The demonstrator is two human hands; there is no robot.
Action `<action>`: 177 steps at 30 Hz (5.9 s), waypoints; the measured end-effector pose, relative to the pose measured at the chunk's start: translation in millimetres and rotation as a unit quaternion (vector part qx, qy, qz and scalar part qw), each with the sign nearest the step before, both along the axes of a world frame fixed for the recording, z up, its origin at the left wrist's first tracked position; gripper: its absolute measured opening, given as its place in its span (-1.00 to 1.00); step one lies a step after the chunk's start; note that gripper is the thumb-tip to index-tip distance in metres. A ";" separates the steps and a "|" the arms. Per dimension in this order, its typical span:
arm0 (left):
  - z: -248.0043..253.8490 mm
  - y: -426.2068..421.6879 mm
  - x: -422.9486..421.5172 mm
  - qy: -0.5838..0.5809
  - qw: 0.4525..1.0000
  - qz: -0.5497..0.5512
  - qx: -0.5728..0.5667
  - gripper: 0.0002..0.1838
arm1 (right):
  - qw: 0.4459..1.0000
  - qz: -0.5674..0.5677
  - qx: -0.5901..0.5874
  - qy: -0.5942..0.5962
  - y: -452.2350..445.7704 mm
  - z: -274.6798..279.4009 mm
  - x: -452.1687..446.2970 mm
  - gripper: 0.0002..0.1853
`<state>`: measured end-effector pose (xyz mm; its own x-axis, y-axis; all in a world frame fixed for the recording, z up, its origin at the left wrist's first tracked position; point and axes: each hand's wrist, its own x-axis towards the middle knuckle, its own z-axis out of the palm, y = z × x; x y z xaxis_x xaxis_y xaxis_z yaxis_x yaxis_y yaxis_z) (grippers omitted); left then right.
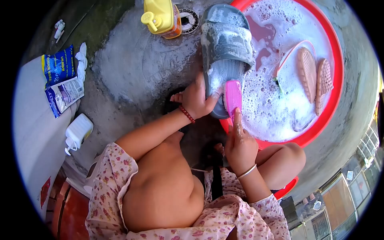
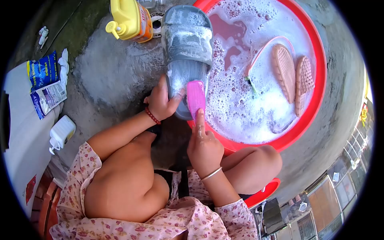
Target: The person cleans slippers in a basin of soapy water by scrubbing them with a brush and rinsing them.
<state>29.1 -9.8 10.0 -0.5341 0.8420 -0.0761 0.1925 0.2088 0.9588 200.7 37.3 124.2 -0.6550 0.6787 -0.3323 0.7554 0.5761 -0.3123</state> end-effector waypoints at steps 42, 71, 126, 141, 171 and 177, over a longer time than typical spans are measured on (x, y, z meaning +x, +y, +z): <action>41.6 20.0 7.2 -0.450 0.865 0.207 -0.083 -0.72 | 0.993 -0.046 0.044 0.097 32.9 -29.0 -32.5 -0.43; 117.5 67.7 -101.5 0.378 0.896 -0.235 -0.004 -0.53 | 0.989 0.118 0.070 0.052 69.7 -4.5 -21.8 -0.45; 35.6 20.2 -8.5 -0.012 0.990 0.016 -0.137 -0.58 | 0.992 0.079 0.078 0.067 114.7 -23.7 -81.2 -0.51; 24.5 17.4 -11.3 0.017 0.983 0.004 -0.185 -0.49 | 0.971 0.184 0.136 -0.071 113.3 3.3 -92.7 -0.51; 26.2 14.2 -67.6 0.033 0.972 -0.140 -0.185 -0.58 | 0.987 -0.033 0.078 0.134 109.3 -50.8 -72.9 -0.47; 28.7 19.1 -73.3 0.144 0.971 -0.109 -0.158 -0.66 | 0.995 -0.053 0.020 0.087 67.0 -13.9 -23.2 -0.44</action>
